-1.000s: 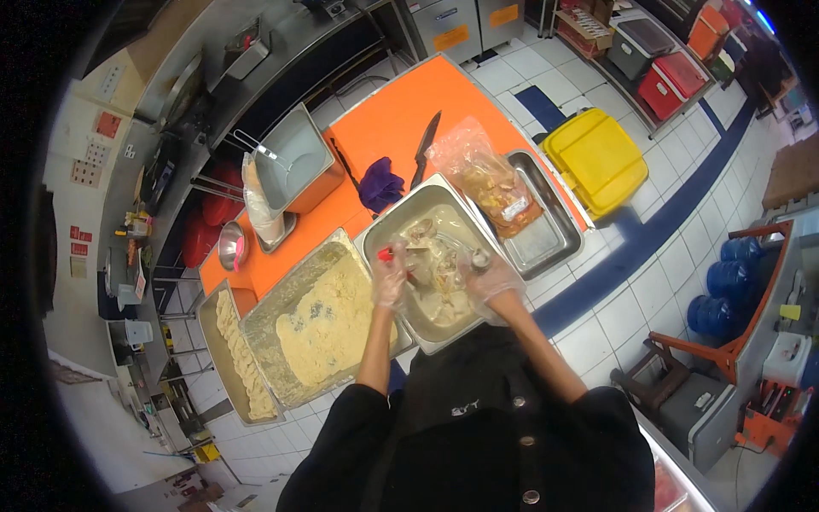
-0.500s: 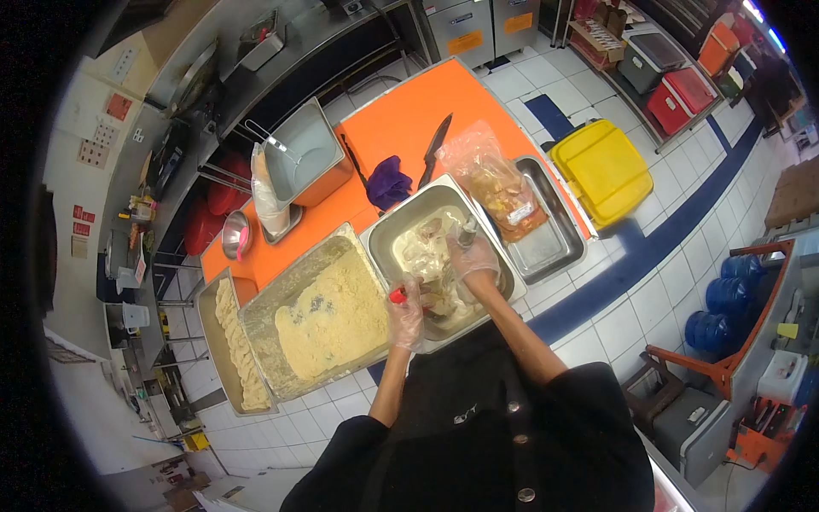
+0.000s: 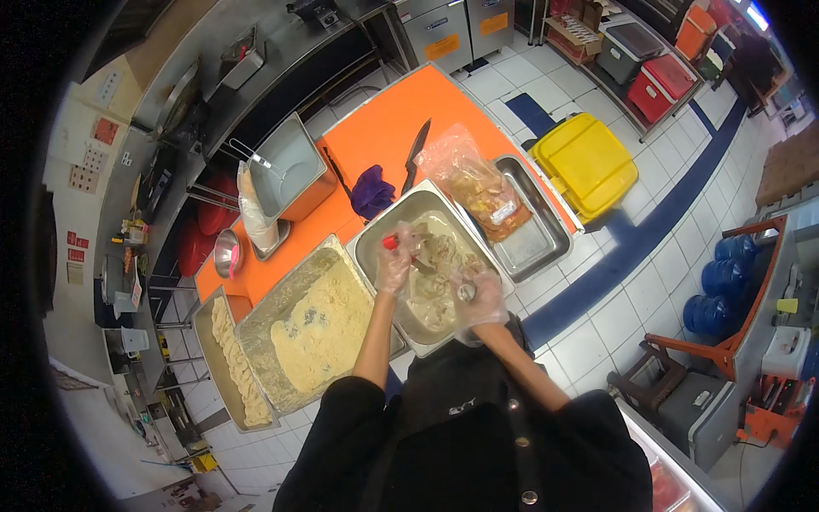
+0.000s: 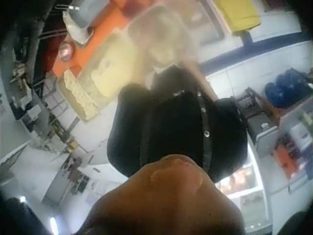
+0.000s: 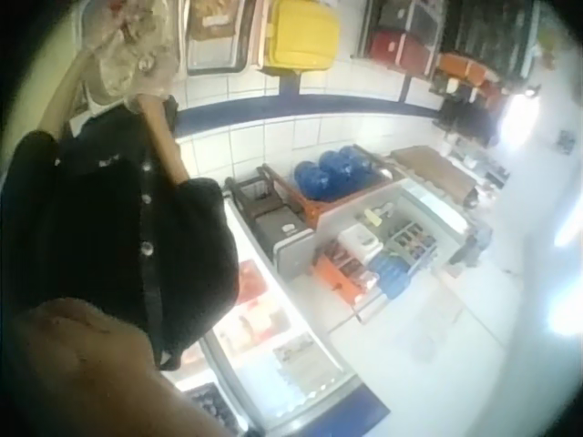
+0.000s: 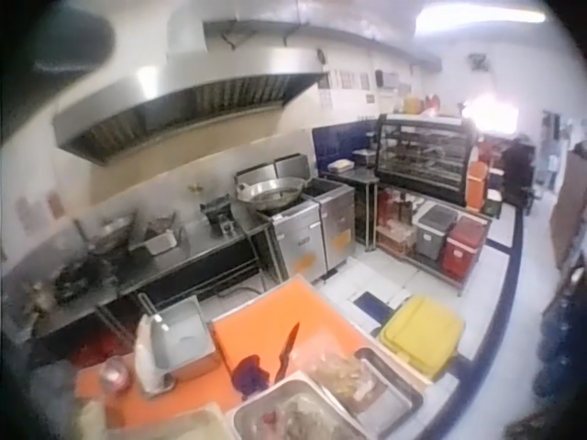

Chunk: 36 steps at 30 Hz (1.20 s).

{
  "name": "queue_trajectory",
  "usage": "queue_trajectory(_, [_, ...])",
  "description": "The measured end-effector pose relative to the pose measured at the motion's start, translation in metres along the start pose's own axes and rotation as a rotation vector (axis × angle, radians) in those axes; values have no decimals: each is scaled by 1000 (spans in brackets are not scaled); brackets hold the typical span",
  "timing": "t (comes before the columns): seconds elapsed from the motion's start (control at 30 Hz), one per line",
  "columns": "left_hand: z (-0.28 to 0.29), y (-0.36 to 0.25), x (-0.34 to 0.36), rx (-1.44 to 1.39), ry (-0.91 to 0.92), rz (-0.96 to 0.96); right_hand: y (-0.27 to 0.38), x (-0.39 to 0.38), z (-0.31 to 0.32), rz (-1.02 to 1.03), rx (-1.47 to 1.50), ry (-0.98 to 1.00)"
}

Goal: The person breads pieces of chicken by transferring them from a container into a pan of breading mixture, thoroughly coating each piece by hand, and placing the breaded chicken into an adjacent metal tray.

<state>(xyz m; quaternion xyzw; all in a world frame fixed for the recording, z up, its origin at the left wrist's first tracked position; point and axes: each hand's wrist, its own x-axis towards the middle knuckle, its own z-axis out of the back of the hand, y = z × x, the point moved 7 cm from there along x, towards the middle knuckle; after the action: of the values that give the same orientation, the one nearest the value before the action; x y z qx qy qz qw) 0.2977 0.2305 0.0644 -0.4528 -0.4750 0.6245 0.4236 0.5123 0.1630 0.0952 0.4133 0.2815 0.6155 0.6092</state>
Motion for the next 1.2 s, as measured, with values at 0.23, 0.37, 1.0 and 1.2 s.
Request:
queue_trajectory(0.23, [8,46,-52,74,72,39,-28,-16,15,-318,354,-95])
queue_trajectory(0.37, [-1,42,-93,-108,-25,146,-57,-19,-20,-484,143,-51])
queue_trajectory(1.0, [30,-17,23,-22,-149,1,-24,36,8,-449,147,336])
queue_trajectory(1.2, [4,25,-6,154,2,26,-36,26,-35,-239,273,-5])
